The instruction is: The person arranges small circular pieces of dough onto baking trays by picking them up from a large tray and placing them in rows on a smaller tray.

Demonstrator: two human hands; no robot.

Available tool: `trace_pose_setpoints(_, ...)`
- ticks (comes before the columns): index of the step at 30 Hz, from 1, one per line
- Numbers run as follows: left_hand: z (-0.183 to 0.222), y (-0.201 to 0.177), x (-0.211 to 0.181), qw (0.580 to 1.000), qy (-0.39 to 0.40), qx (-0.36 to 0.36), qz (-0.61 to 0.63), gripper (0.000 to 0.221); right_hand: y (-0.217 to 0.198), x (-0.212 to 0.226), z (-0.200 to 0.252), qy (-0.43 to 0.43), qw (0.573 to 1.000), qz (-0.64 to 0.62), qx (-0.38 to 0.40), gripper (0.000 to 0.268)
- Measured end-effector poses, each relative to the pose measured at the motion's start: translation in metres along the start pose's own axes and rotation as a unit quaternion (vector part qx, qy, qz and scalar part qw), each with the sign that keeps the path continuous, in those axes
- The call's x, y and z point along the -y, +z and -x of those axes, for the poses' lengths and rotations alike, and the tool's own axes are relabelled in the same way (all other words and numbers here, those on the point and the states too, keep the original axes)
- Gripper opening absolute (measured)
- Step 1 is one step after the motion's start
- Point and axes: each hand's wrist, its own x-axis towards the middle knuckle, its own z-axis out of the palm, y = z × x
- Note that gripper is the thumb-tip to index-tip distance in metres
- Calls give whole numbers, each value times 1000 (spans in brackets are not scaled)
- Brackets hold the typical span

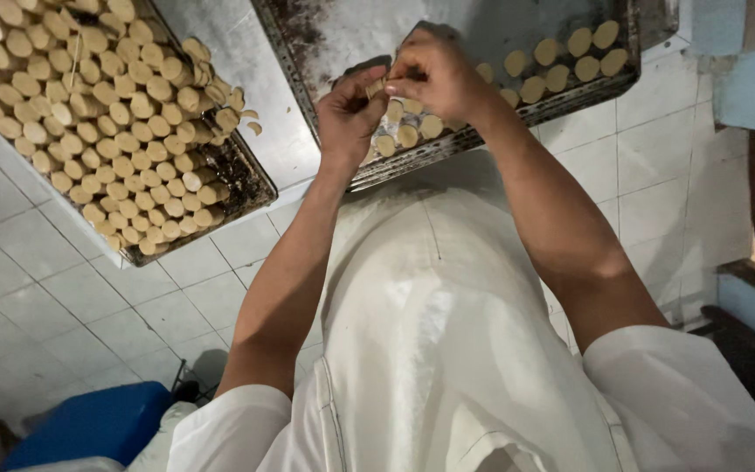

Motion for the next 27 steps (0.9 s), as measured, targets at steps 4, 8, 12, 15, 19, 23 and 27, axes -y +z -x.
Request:
trace_pose_setpoints(4,-4,6,1,997,-26,-22,-71,31,0,0,1,-21,998,-64,4,13)
trace_pose_setpoints(8,-7,15,7,997,-31,-28,-64,29,-3,0,3,43,997,-61,32,18)
trace_pose_setpoints(12,-11,17,6,992,-60,-77,-80,29,-11,-2,9,-6,998,56,-24,20)
trace_pose_setpoints(15,-12,18,2,997,-48,-61,-15,26,-18,-2,18,6,984,163,-69,19)
trace_pose_setpoints(19,-11,31,0,993,-21,-28,-110,33,-21,-6,23,21,996,40,-76,30)
trace_pose_setpoints(23,-14,48,2,992,-30,-10,-124,34,-26,-19,23,26,999,21,-37,17)
trace_pose_setpoints(27,-14,54,3,996,-16,21,-90,34,-43,-28,30,-18,988,116,-103,17)
